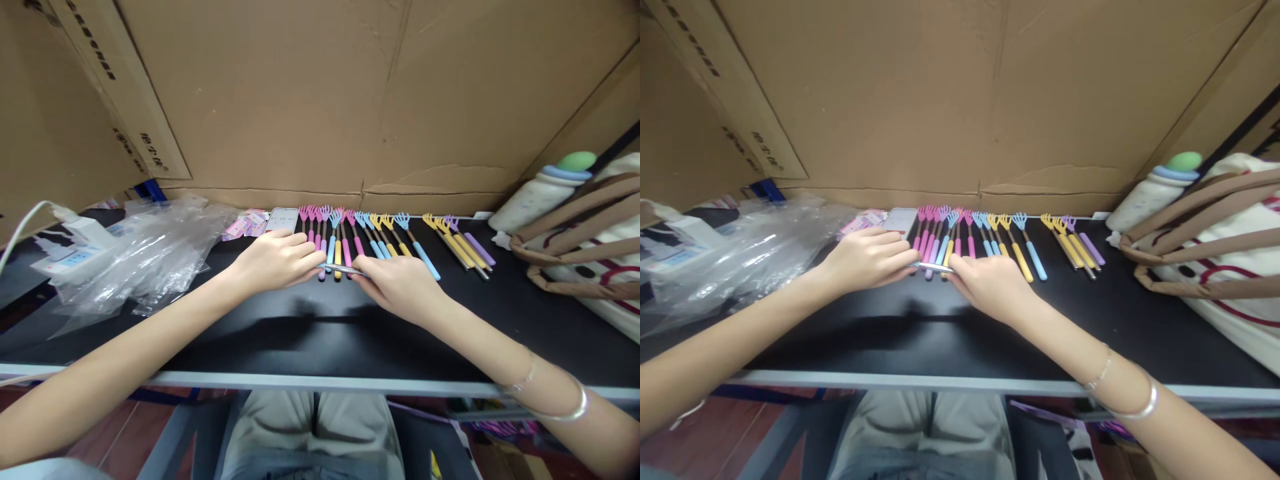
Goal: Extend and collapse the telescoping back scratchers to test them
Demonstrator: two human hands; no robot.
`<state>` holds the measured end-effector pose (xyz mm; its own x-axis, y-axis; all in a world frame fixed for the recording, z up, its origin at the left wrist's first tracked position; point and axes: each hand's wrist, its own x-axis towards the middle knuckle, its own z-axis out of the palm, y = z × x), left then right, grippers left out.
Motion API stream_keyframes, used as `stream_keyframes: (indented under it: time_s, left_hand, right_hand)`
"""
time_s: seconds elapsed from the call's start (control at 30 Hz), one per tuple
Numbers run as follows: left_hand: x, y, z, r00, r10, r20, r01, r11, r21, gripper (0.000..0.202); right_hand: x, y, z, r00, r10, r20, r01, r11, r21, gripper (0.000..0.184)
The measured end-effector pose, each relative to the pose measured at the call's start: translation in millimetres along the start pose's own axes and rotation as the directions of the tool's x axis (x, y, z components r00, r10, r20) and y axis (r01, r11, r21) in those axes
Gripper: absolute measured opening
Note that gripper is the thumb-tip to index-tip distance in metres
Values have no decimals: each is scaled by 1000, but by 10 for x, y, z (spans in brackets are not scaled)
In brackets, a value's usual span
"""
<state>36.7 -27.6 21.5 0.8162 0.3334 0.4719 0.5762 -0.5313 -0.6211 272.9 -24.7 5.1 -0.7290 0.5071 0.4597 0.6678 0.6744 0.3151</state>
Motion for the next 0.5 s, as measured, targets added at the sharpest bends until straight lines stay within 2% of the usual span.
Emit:
stream_keyframes:
  time_s: [0.17, 0.3, 0.5]
  left_hand:
    - [130, 98, 65, 999, -13, 35, 15, 998, -63, 22]
    - [127, 143, 148, 998, -33, 49, 38, 994, -100, 18]
    - [46, 8, 274, 993, -2, 116, 17, 991, -136, 25]
  right_hand:
    - [110, -20, 41, 999, -13, 30, 15, 997, -80, 34]
    - [126, -33, 74, 999, -24, 33, 27, 995, -96, 36]
    - [119, 77, 114, 997, -67, 29, 69, 996, -56, 32]
